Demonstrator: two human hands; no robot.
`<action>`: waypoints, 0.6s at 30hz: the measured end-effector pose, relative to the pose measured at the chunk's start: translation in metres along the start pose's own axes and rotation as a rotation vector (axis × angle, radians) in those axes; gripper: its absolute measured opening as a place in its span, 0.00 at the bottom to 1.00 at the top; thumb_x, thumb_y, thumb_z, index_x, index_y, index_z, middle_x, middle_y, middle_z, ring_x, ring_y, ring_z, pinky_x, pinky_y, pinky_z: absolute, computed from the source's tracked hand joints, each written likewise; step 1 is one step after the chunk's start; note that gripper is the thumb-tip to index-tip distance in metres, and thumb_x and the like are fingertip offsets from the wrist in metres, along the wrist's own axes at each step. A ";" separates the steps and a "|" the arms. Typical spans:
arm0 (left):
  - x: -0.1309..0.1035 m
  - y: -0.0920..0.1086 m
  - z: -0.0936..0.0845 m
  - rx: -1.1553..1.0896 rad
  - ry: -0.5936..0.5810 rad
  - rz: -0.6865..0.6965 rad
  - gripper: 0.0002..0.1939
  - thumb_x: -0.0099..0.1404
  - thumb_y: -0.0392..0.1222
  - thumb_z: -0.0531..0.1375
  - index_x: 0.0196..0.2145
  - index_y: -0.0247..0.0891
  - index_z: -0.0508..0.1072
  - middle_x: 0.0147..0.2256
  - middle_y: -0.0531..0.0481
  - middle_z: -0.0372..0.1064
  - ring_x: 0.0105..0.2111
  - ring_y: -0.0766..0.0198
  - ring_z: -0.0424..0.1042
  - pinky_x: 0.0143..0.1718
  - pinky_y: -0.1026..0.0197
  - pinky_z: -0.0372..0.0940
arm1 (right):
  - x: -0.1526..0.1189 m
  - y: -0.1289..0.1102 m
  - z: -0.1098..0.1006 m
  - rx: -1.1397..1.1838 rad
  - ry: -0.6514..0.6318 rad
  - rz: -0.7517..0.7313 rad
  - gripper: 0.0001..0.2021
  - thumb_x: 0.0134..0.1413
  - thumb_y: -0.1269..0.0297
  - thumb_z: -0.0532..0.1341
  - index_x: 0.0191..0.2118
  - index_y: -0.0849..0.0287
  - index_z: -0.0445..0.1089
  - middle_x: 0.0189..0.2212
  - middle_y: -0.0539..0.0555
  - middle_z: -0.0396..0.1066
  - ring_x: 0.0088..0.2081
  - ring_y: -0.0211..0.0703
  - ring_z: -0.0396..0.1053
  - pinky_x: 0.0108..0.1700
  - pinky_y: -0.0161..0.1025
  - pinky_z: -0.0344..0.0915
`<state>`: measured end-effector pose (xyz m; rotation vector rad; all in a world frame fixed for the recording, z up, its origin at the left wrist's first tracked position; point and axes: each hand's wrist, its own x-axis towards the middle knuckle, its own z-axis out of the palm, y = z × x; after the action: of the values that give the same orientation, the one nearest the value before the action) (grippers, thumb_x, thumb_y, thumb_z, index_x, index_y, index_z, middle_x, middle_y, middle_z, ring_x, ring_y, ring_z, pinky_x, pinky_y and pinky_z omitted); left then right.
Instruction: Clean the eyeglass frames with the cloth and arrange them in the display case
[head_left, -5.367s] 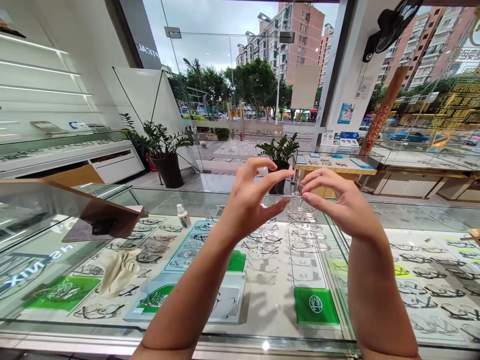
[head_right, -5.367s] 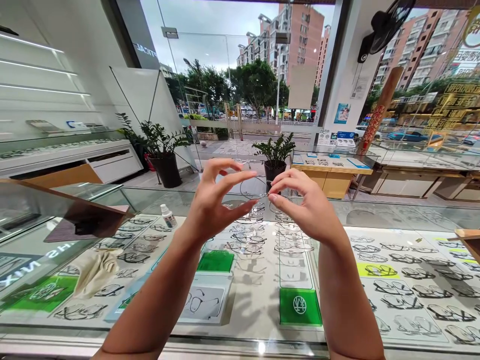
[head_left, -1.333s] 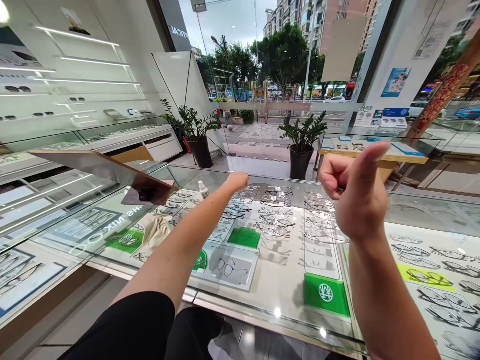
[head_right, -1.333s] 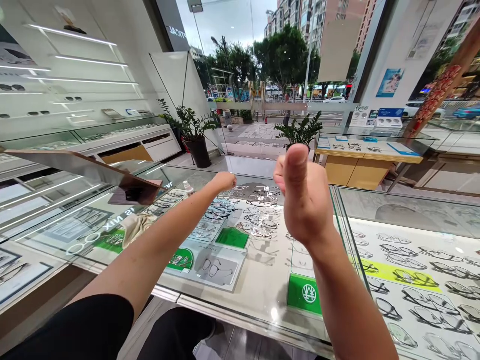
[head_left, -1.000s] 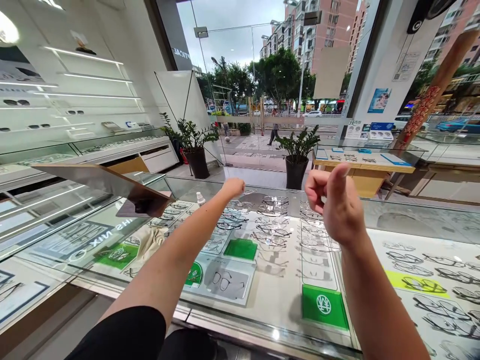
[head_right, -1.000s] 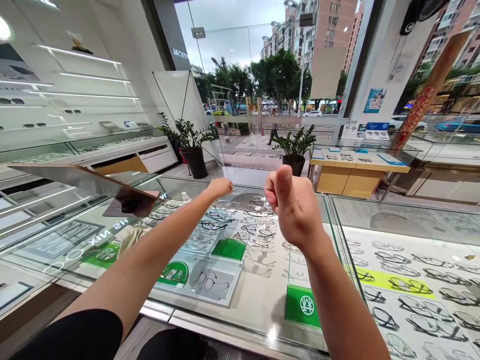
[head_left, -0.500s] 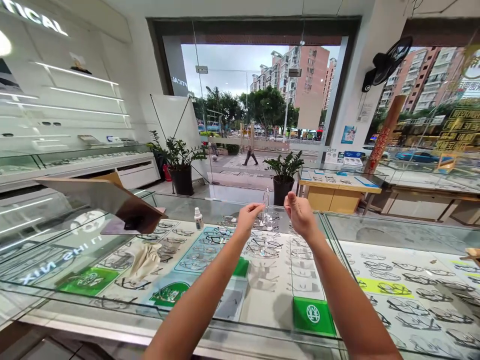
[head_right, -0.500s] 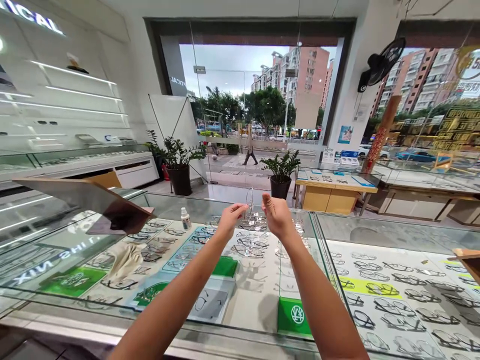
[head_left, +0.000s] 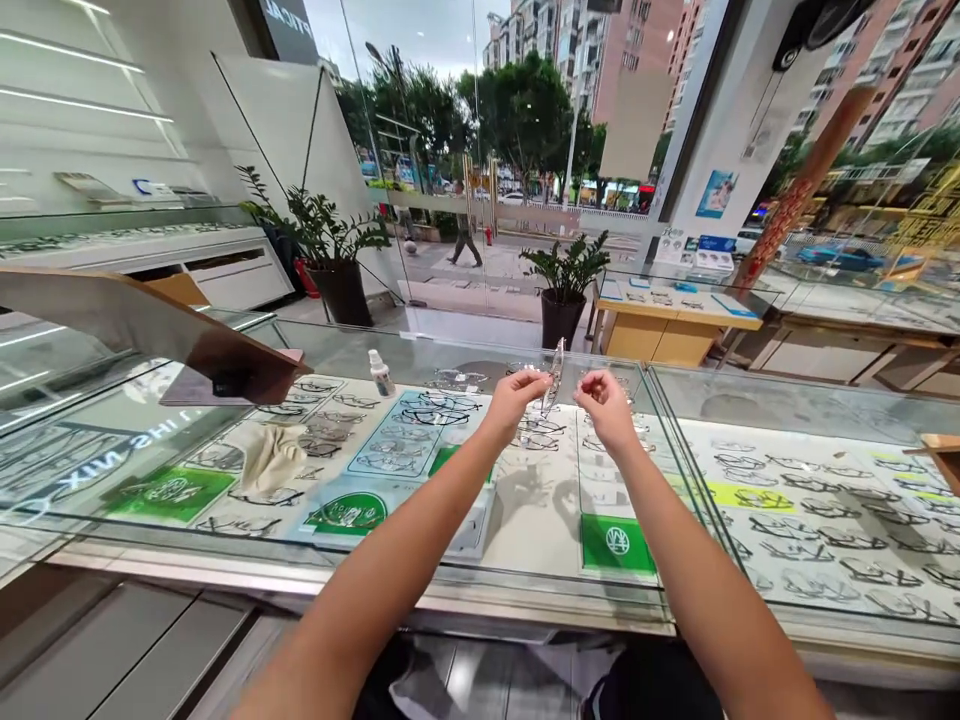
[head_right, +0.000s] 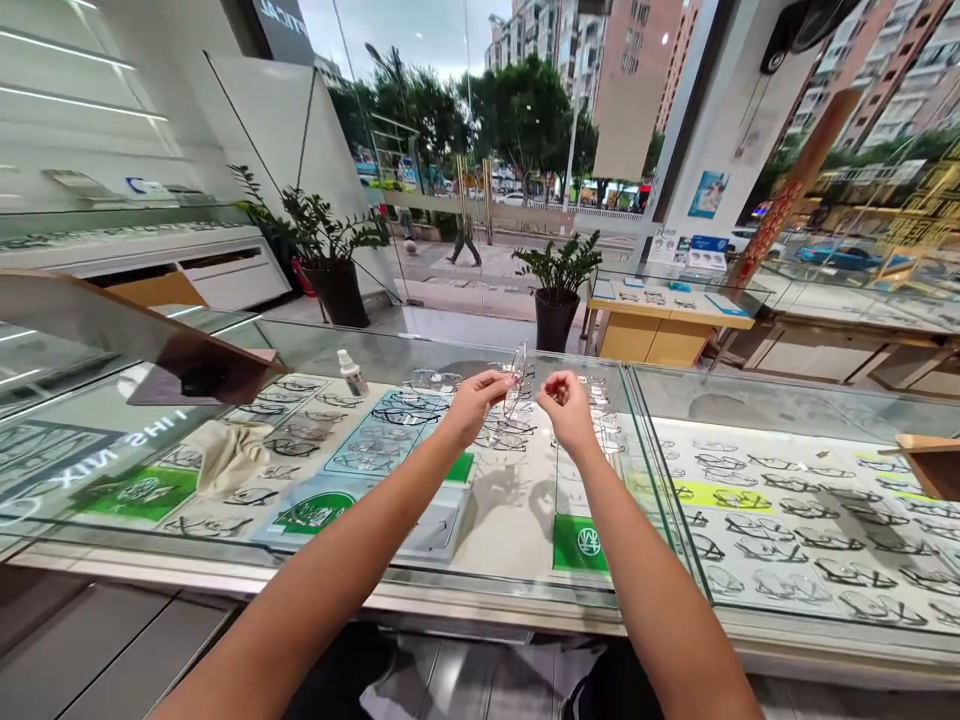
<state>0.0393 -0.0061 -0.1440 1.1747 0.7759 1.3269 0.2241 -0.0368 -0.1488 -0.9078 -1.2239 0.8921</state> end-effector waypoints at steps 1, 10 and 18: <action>0.000 -0.001 0.001 -0.004 -0.008 -0.005 0.20 0.47 0.55 0.79 0.31 0.39 0.84 0.34 0.48 0.79 0.36 0.63 0.70 0.45 0.58 0.65 | 0.000 0.000 0.000 0.022 -0.013 0.017 0.21 0.42 0.55 0.76 0.38 0.52 0.66 0.34 0.49 0.72 0.35 0.42 0.66 0.40 0.41 0.65; -0.004 -0.008 0.006 0.077 -0.062 0.049 0.19 0.49 0.54 0.79 0.30 0.38 0.83 0.35 0.47 0.80 0.38 0.59 0.74 0.48 0.54 0.67 | 0.003 0.001 -0.003 0.121 -0.019 0.085 0.29 0.33 0.55 0.83 0.34 0.53 0.65 0.32 0.48 0.77 0.31 0.37 0.65 0.35 0.38 0.62; -0.003 -0.011 0.006 0.119 -0.092 0.081 0.21 0.48 0.55 0.80 0.30 0.38 0.82 0.33 0.48 0.79 0.36 0.60 0.73 0.42 0.56 0.67 | 0.006 -0.003 -0.007 0.123 -0.018 0.073 0.32 0.31 0.51 0.85 0.33 0.52 0.63 0.31 0.48 0.78 0.30 0.38 0.67 0.33 0.38 0.63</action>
<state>0.0477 -0.0088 -0.1539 1.3650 0.7555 1.2975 0.2315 -0.0334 -0.1448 -0.8518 -1.1442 1.0247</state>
